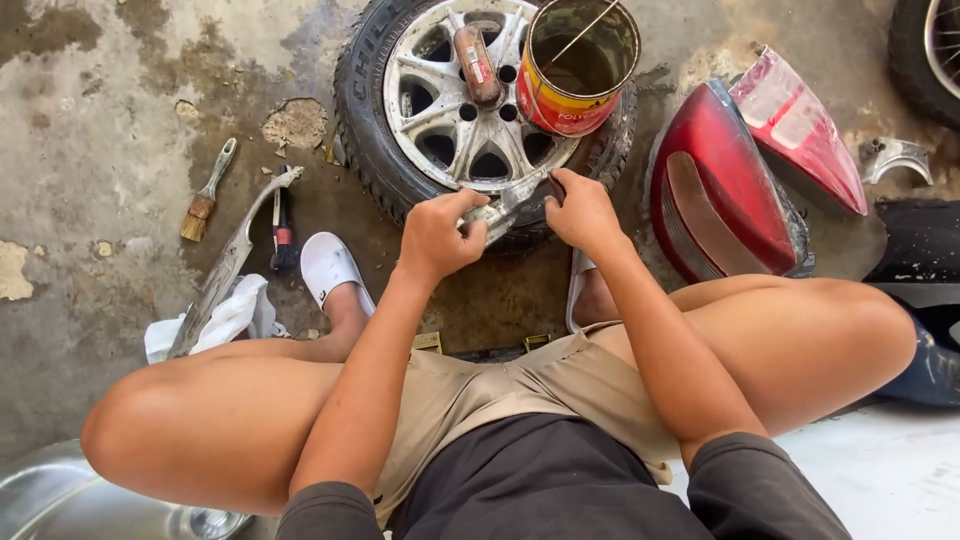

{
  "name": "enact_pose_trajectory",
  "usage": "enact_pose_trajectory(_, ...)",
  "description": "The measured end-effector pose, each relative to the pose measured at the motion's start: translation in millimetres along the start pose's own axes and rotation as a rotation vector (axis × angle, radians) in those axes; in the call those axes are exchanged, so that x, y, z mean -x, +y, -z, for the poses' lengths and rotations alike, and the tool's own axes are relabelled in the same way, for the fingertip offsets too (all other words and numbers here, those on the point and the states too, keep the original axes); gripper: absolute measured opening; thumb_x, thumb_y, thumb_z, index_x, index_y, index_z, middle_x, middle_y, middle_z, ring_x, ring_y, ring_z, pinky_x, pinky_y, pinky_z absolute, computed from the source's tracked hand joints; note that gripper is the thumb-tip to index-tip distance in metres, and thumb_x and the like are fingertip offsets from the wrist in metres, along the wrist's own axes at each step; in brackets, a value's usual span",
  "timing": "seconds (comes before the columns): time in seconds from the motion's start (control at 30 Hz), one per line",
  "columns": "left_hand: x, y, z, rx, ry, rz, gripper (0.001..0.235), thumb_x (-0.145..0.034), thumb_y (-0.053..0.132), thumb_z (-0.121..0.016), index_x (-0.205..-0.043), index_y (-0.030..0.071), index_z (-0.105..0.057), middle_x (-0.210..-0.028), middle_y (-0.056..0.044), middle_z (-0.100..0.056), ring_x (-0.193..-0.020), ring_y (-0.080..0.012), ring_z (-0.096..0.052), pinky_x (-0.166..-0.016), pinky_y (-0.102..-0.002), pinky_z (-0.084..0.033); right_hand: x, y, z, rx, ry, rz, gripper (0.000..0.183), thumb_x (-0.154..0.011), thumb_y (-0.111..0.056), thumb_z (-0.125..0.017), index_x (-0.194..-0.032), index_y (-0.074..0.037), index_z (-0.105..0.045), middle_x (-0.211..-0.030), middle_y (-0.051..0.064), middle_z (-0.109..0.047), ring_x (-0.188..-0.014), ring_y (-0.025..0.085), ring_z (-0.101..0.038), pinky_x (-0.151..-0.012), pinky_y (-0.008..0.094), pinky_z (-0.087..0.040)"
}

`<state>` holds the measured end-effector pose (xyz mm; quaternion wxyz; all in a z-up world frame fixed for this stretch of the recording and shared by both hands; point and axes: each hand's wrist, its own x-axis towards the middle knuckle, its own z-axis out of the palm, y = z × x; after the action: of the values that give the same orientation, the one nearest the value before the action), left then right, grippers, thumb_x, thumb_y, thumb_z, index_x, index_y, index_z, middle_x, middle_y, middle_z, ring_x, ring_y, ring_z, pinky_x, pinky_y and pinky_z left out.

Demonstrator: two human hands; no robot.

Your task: Hand sanding a metal engine cover component to prepare the surface for finishing.

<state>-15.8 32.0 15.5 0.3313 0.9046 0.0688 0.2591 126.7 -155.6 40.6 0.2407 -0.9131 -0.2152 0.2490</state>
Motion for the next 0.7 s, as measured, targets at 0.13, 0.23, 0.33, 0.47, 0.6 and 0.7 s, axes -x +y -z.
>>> enact_pose_trajectory(0.13, -6, -4, 8, 0.011, -0.002, 0.057, 0.03, -0.073, 0.018, -0.059, -0.095, 0.029, -0.077, -0.069, 0.0, -0.068, -0.07, -0.0263, -0.072, -0.067, -0.035, -0.059, -3, 2, -10, -0.004, 0.048, 0.027, 0.055, -0.095, -0.019, -0.063, -0.146, -0.002, -0.056, -0.128, 0.028, -0.066, -0.12, 0.045, -0.064, -0.098, 0.052, -0.055)
enact_pose_trajectory(0.23, -10, -6, 12, 0.004, -0.028, 0.079, 0.034, -0.074, 0.017, -0.058, -0.096, 0.03, -0.079, -0.071, 0.005, -0.07, -0.068, -0.0231, -0.071, -0.068, -0.029, -0.058, -2, 0, -17, -0.063, 0.071, 0.078, 0.055, -0.095, -0.018, -0.061, -0.148, -0.003, -0.054, -0.128, 0.029, -0.065, -0.122, 0.046, -0.062, -0.101, 0.053, -0.053)
enact_pose_trajectory(0.33, -12, 7, 16, -0.006, -0.073, 0.082, 0.03, -0.076, 0.023, -0.06, -0.097, 0.033, -0.08, -0.078, 0.007, -0.073, -0.075, -0.0219, -0.073, -0.07, -0.032, -0.059, 0, 0, -24, -0.068, 0.096, 0.129, 0.053, -0.096, -0.017, -0.059, -0.146, -0.001, -0.054, -0.127, 0.033, -0.065, -0.121, 0.05, -0.061, -0.103, 0.056, -0.051)
enact_pose_trajectory(0.47, -10, 38, 24, 0.04, -0.182, 0.079, 0.043, -0.084, 0.017, -0.057, -0.121, 0.027, -0.076, -0.091, -0.005, -0.075, -0.08, -0.0314, -0.073, -0.071, -0.04, -0.059, -7, 15, -35, -0.115, 0.082, 0.092, 0.059, -0.095, -0.011, -0.059, -0.153, -0.003, -0.049, -0.13, 0.032, -0.063, -0.124, 0.047, -0.061, -0.103, 0.054, -0.052)
enact_pose_trajectory(0.6, -6, 37, 24, 0.25, -0.078, 0.132, 0.058, -0.089, 0.012, -0.062, -0.147, 0.016, -0.061, -0.109, -0.021, -0.074, -0.098, -0.0384, -0.073, -0.08, -0.049, -0.059, -7, 17, -35, -0.195, -0.007, -0.017, 0.073, -0.091, -0.019, -0.063, -0.16, -0.02, -0.04, -0.134, 0.028, -0.062, -0.127, 0.044, -0.059, -0.107, 0.053, -0.05)
enact_pose_trajectory(0.7, -3, 6, 16, 0.332, -0.063, 0.243, 0.051, -0.096, 0.024, -0.066, -0.142, 0.004, -0.061, -0.09, -0.02, -0.074, -0.078, -0.034, -0.072, -0.062, -0.046, -0.054, -2, 4, -30, -0.195, -0.129, -0.026, 0.089, -0.09, -0.017, -0.062, -0.166, -0.028, -0.017, -0.134, 0.034, -0.06, -0.129, 0.049, -0.056, -0.111, 0.06, -0.045)
